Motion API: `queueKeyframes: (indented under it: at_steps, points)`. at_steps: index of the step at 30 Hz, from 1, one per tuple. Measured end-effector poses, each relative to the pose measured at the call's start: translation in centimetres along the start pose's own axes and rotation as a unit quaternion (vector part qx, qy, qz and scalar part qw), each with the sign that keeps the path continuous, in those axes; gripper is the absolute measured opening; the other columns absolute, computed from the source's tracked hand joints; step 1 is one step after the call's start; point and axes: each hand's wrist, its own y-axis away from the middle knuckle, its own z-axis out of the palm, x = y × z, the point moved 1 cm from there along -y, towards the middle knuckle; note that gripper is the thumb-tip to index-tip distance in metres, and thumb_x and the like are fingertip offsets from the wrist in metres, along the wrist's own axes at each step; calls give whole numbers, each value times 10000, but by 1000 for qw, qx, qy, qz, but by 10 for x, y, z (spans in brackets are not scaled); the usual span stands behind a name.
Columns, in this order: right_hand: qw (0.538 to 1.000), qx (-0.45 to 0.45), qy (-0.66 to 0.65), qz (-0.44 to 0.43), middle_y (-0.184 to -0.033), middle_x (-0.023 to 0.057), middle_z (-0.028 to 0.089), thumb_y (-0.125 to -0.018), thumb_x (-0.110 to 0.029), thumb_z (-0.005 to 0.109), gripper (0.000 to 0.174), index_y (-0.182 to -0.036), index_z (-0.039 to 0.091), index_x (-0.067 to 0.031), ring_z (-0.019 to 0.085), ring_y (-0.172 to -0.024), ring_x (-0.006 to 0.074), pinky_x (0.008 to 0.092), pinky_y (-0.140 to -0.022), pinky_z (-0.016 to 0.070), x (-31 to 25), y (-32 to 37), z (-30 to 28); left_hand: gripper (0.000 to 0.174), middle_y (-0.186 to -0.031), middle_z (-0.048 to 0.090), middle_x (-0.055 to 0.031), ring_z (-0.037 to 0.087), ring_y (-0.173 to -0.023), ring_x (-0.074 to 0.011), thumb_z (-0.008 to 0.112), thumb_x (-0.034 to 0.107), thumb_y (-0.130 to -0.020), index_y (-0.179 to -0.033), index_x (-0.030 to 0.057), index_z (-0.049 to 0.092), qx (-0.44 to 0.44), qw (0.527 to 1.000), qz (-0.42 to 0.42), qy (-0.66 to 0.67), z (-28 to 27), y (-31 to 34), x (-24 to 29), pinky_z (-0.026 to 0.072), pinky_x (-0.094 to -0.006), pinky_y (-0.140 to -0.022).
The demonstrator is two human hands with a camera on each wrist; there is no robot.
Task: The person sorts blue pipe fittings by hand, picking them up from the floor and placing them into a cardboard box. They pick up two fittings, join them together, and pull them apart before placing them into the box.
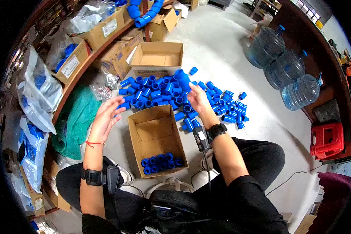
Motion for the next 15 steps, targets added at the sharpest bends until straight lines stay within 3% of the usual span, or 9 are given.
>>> queueKeyframes:
  at_steps: [3, 5, 7, 9, 10, 11, 12, 15]
  points:
    - [984, -175, 11, 37, -709, -11, 470, -697, -66, 621, 228, -767, 410, -115, 448, -598, 57, 172, -471, 342, -9, 43, 94, 418, -1110, 463, -32, 464, -940, -133, 494, 322, -801, -1145, 94, 422, -19, 998, 52, -9, 26, 26, 38, 363, -266, -798]
    - [965, -248, 26, 81, -792, -1, 487, -711, -68, 599, 208, -815, 424, -113, 465, -638, 60, 187, -511, 372, -5, 70, 129, 485, -1121, 426, -46, 462, -923, -144, 528, 352, -779, -1164, 89, 394, -43, 991, 65, 111, 33, 38, 42, 344, -290, -797]
    - [955, -261, 72, 123, -917, 53, 522, -742, -53, 554, 186, -873, 432, -105, 518, -846, 154, 268, -733, 427, 5, 95, 146, 531, -1128, 411, -76, 468, -952, -171, 538, 378, -769, -1160, 58, 376, -101, 966, 31, 236, 37, 51, 39, 374, -338, -841]
    - [943, -280, 61, 167, -955, 50, 516, -734, -63, 563, 182, -861, 443, -114, 495, -924, 176, 309, -832, 381, 6, 136, 160, 558, -1098, 439, -81, 470, -968, -169, 535, 398, -763, -1148, 27, 375, -135, 965, 29, 225, 46, 71, 38, 380, -327, -856]
    - [945, -254, 82, 186, -979, 49, 507, -729, -75, 576, 187, -850, 442, -125, 482, -939, 171, 316, -833, 380, 7, 149, 162, 570, -1082, 453, -80, 470, -970, -162, 535, 407, -758, -1140, 14, 377, -143, 960, 21, 238, 45, 78, 35, 380, -314, -859]
    - [954, -223, 73, 189, -872, -13, 520, -715, -79, 603, 206, -815, 432, -138, 498, -756, 80, 244, -606, 391, 13, 153, 152, 583, -1065, 466, -79, 469, -971, -155, 536, 415, -753, -1133, 1, 379, -151, 956, 15, 252, 45, 82, 34, 380, -300, -862]
    - [956, -210, 82, 190, -848, -16, 521, -713, -75, 609, 214, -808, 428, -139, 493, -733, 73, 229, -600, 388, 13, 160, 148, 613, -1060, 465, -85, 467, -974, -151, 544, 430, -740, -1127, -15, 378, -154, 958, 30, 240, 47, 87, 35, 378, -295, -869]
    - [952, -176, 120, 220, -774, -34, 507, -716, -87, 622, 219, -812, 430, -136, 470, -663, 58, 191, -573, 373, 2, 181, 152, 680, -1051, 458, -83, 479, -934, -154, 574, 457, -706, -1159, 3, 348, -188, 942, -54, 272, 41, 85, 22, 397, -289, -842]
